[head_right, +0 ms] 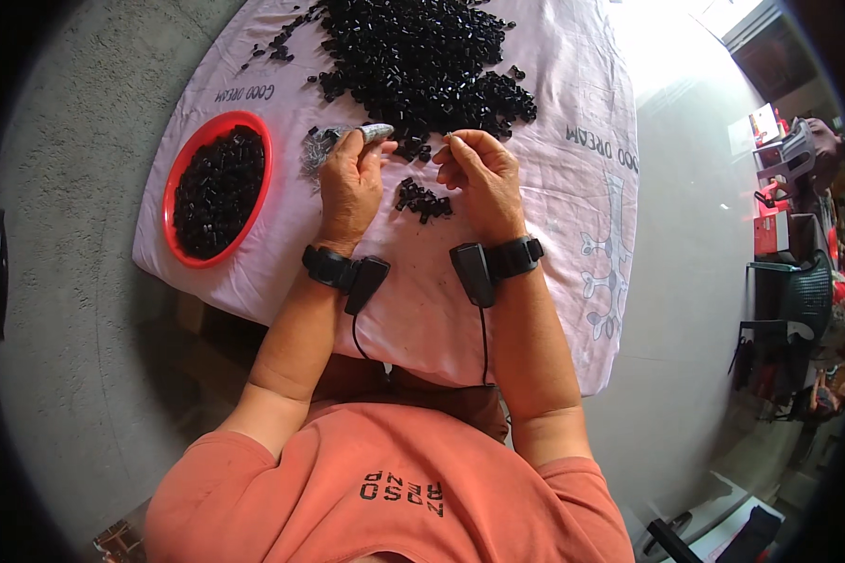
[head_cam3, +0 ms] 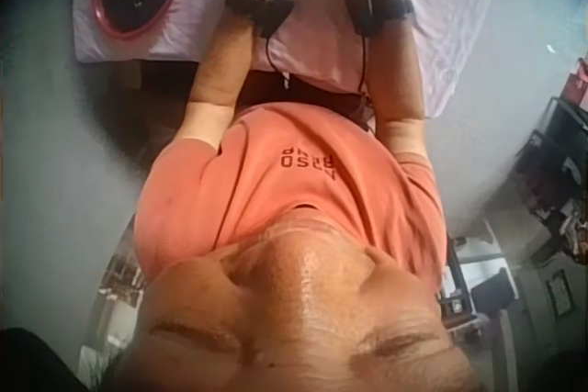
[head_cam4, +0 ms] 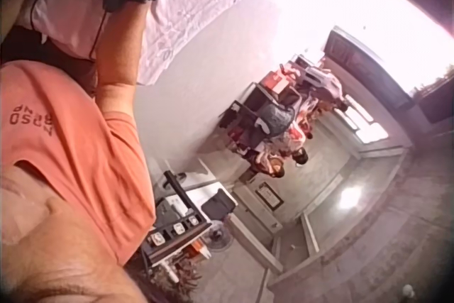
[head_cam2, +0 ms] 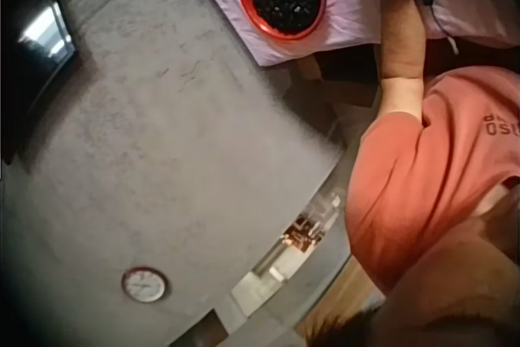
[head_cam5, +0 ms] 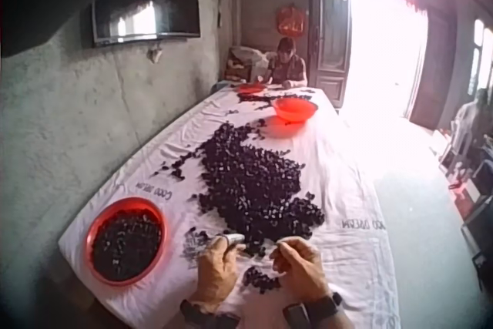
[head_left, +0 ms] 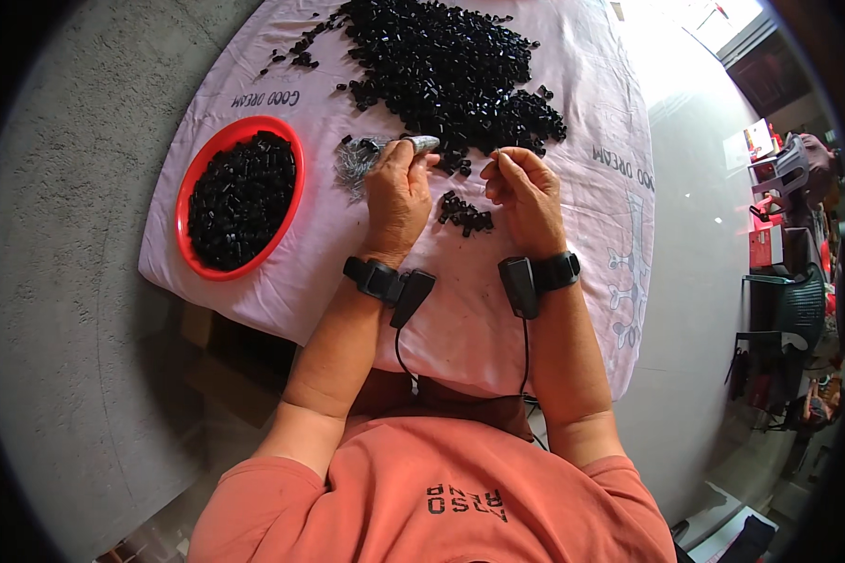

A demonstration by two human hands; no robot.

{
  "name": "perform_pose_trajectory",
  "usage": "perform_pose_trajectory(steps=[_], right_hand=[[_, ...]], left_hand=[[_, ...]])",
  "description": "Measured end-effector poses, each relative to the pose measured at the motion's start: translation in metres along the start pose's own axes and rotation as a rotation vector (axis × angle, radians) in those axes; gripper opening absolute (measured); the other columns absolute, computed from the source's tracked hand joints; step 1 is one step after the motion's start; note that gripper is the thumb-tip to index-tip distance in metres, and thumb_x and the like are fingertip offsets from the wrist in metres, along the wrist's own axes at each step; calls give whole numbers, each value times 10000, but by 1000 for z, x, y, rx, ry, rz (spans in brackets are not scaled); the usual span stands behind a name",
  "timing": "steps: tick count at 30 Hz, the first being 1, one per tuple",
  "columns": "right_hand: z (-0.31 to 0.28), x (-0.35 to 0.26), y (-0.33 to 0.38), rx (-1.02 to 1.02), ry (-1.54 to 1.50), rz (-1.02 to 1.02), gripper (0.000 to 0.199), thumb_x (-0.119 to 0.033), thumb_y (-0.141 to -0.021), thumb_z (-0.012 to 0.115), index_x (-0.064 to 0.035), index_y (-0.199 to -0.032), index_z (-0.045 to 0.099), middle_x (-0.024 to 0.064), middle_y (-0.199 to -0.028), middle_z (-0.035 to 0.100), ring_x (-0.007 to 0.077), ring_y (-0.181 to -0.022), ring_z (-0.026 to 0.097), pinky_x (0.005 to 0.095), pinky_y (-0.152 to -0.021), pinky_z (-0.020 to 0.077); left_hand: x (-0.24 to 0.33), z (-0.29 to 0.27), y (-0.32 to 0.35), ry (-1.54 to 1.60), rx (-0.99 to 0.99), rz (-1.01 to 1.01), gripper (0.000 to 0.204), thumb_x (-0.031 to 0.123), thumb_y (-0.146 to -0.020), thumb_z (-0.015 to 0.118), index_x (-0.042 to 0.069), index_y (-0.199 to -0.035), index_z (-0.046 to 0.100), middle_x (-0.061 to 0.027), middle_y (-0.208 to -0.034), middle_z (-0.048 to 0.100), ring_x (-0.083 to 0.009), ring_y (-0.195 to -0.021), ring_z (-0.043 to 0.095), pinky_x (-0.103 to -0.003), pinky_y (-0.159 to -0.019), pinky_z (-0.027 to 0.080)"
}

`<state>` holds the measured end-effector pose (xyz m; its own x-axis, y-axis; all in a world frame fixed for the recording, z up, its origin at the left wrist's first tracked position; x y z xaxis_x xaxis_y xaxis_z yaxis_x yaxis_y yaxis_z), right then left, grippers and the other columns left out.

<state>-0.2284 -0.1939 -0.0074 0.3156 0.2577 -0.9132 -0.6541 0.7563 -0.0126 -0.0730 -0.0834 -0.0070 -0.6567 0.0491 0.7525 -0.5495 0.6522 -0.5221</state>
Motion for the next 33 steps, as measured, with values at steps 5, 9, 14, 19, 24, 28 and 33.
perform_pose_trajectory(steps=[5, 9, 14, 19, 24, 28, 33], right_hand=[[-5, 4, -3, 2, -48, -10, 161, -181, -1038, 572, -44, -1087, 642, 63, -879, 704, 96, -683, 633, 205, -613, 477], [-4, 3, -3, -12, -94, 0, 167, -178, -1044, 563, -38, -1103, 634, 70, -894, 702, 100, -701, 636, 208, -628, 493], [-7, 4, -5, -50, -245, -7, 165, -146, -1045, 557, -17, -1117, 631, 91, -928, 700, 108, -725, 641, 224, -666, 532], [-8, 7, -5, -71, -232, -19, 178, -122, -1044, 553, -5, -1152, 632, 97, -954, 701, 109, -743, 646, 225, -674, 535], [-4, 5, -3, -59, -179, -9, 184, -105, -1040, 553, -5, -1171, 633, 100, -971, 704, 107, -766, 654, 221, -682, 534], [-6, 6, -4, -64, -165, -7, 178, -101, -1034, 564, -10, -1169, 636, 99, -979, 706, 104, -785, 661, 217, -684, 535], [-5, 6, -4, -59, -167, -6, 174, -100, -1025, 582, -18, -1166, 639, 99, -986, 708, 103, -794, 665, 213, -687, 536]], left_hand=[[8, 2, 0, 77, -61, -114, 165, -48, -964, 529, -25, -1074, 650, -136, -1002, 699, -218, -900, 732, -316, -721, 606], [4, -3, 0, -39, -4, -45, 150, -36, -956, 549, -20, -1062, 653, -131, -968, 705, -217, -876, 732, -315, -714, 601], [8, 0, -2, -70, 4, 33, 135, -36, -941, 568, -12, -1036, 660, -122, -954, 709, -212, -814, 723, -316, -693, 581], [9, 0, -1, -8, -18, -18, 147, -51, -923, 570, -8, -1027, 664, -116, -943, 705, -218, -796, 721, -323, -701, 576], [10, 0, 0, 11, 27, -16, 158, -68, -904, 571, -10, -1019, 663, -116, -927, 697, -229, -780, 712, -326, -699, 572], [9, 3, -1, -73, 20, 91, 146, -71, -895, 576, -11, -994, 666, -113, -918, 687, -235, -796, 712, -333, -708, 570], [6, 3, 0, -24, -58, 0, 137, -71, -893, 582, -13, -979, 672, -111, -908, 677, -235, -804, 713, -334, -720, 561]])
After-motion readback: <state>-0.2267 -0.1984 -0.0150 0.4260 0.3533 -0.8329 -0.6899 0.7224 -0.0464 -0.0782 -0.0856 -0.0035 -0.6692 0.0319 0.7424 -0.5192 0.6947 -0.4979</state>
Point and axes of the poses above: each hand's wrist, its own y-axis away from the middle knuckle, its own z-axis out of the palm, x = y × z, the point moved 2 cm from there along -y, towards the middle knuckle
